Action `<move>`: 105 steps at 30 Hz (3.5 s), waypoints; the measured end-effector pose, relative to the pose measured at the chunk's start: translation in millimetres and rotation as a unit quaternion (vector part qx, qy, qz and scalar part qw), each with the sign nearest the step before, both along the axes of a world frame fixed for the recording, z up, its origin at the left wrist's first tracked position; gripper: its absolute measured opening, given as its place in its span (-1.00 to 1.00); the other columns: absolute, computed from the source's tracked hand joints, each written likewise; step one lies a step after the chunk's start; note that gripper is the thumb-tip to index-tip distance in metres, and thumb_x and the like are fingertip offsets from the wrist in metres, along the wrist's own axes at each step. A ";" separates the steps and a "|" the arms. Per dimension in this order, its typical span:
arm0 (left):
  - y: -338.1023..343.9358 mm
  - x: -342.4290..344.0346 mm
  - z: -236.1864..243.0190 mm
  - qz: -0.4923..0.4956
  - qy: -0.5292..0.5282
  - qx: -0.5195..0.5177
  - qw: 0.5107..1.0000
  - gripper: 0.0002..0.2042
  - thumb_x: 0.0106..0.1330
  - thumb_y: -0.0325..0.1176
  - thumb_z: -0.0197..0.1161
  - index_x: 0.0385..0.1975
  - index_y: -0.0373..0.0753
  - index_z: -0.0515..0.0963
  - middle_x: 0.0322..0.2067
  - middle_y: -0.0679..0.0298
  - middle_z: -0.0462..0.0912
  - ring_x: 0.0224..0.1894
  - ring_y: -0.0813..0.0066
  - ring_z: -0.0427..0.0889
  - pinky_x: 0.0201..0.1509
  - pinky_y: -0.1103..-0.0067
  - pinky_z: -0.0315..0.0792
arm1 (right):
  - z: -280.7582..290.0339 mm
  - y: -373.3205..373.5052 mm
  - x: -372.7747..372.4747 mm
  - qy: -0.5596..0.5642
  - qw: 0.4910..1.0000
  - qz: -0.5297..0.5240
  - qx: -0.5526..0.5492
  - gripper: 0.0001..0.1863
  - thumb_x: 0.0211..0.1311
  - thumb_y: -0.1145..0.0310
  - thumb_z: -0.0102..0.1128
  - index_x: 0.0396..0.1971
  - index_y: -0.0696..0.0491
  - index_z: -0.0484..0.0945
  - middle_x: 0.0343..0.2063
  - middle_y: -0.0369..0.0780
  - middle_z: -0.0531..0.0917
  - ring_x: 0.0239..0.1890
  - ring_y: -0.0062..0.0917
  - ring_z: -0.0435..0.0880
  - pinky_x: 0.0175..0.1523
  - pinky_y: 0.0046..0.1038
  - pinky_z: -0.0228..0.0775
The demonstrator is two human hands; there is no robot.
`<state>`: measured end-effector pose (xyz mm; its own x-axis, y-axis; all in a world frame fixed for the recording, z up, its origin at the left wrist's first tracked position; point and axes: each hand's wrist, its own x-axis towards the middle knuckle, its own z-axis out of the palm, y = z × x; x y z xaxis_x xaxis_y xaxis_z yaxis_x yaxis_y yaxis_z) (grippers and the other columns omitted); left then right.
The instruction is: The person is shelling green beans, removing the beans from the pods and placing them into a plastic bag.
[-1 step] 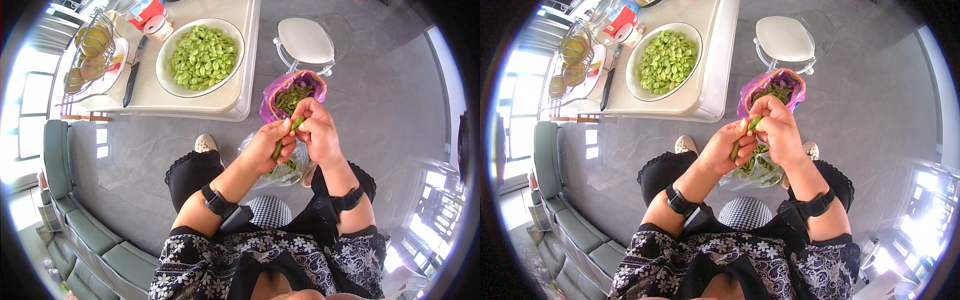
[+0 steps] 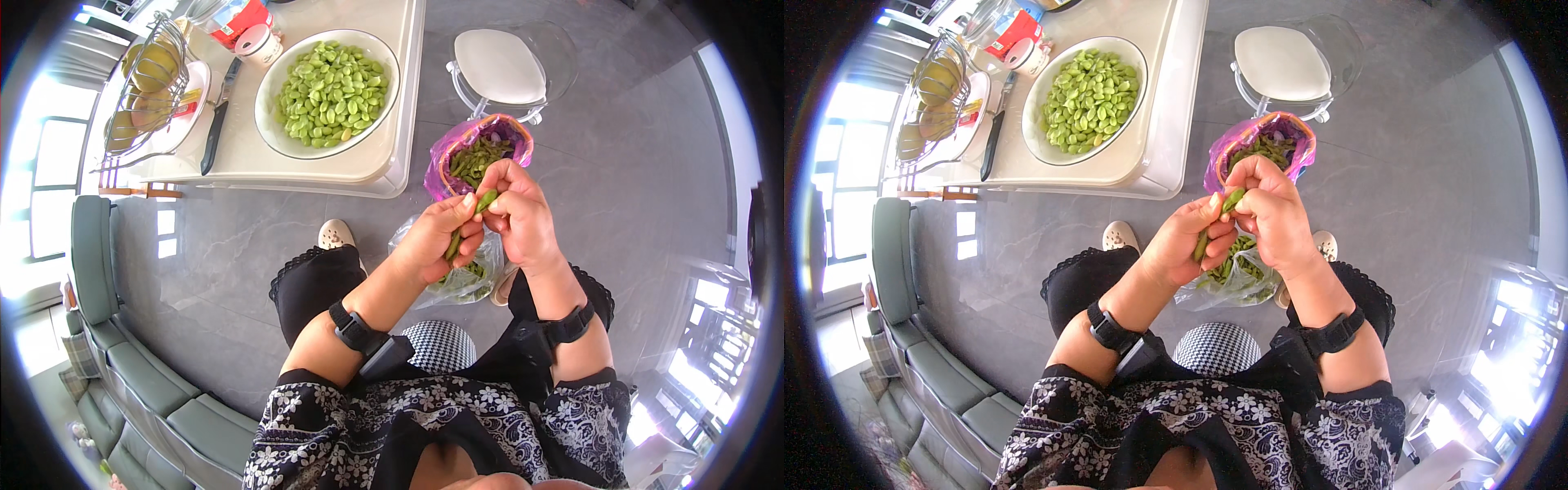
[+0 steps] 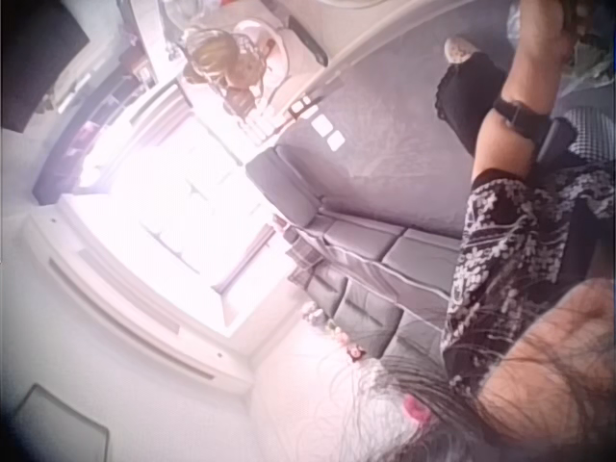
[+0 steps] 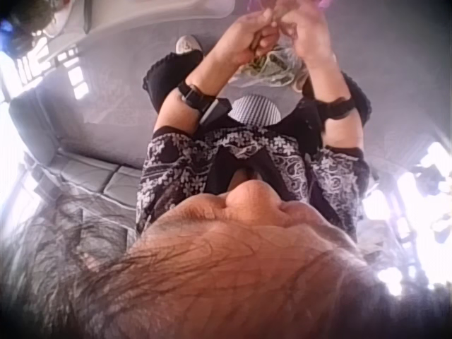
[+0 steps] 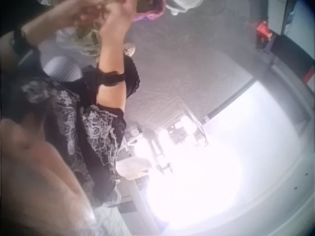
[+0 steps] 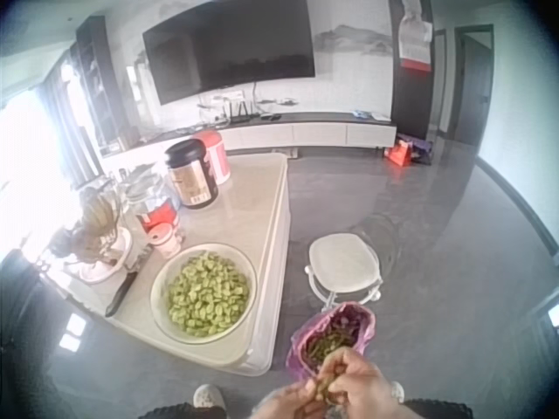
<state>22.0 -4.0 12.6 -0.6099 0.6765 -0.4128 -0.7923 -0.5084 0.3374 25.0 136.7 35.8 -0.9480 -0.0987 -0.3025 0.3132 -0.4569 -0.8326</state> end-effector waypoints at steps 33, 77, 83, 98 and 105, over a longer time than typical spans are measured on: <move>-9.3 -7.4 -0.2 -0.049 0.306 -0.435 0.845 -0.72 0.27 -0.22 -0.01 -0.57 -0.29 0.41 -0.83 0.42 0.29 -0.82 0.75 0.25 -0.77 0.76 0.08 | -15.9 14.7 -5.8 -0.141 0.978 0.130 0.078 -0.81 0.01 0.51 -0.11 -0.39 0.17 0.48 -0.64 -0.29 0.50 -0.74 -0.76 0.30 -0.71 -0.74 0.02; -6.8 -12.3 -11.3 -0.056 0.146 -0.186 0.970 -0.73 0.28 -0.13 -0.02 -0.44 -0.24 0.37 -0.72 0.39 0.31 -0.75 0.68 0.29 -0.79 0.74 0.08 | -4.5 24.4 -3.6 -0.135 0.983 0.044 0.113 -0.94 -0.04 0.44 0.09 -0.54 0.07 0.41 -0.69 -0.34 0.44 -0.74 -0.77 0.28 -0.70 -0.74 0.01; -6.6 -10.9 -7.1 -0.062 0.181 -0.214 0.958 -0.79 0.26 -0.23 0.03 -0.49 -0.24 0.37 -0.71 0.40 0.32 -0.75 0.67 0.28 -0.77 0.73 0.09 | 1.6 16.3 -1.3 -0.096 0.991 0.080 0.053 -0.87 -0.06 0.52 0.02 -0.43 0.11 0.38 -0.64 -0.32 0.45 -0.73 -0.76 0.29 -0.67 -0.74 0.02; -2.8 -8.6 5.5 0.023 0.082 -0.117 0.989 -0.80 0.30 -0.23 -0.03 -0.42 -0.24 0.36 -0.67 0.40 0.28 -0.70 0.67 0.29 -0.74 0.72 0.13 | -0.6 -4.9 -4.5 -0.040 0.998 -0.020 0.038 -0.90 -0.13 0.59 -0.10 -0.53 0.11 0.36 -0.71 -0.37 0.38 -0.79 -0.80 0.16 -0.71 -0.71 -0.08; -6.8 -2.5 -8.0 0.034 0.386 -0.388 0.836 -0.74 0.28 -0.25 -0.02 -0.51 -0.33 0.42 -0.77 0.42 0.32 -0.74 0.73 0.28 -0.70 0.72 0.15 | -3.5 -7.0 -6.0 -0.101 0.991 0.022 0.088 -0.86 -0.20 0.60 -0.12 -0.53 0.13 0.36 -0.73 -0.33 0.38 -0.81 -0.78 0.15 -0.73 -0.69 -0.12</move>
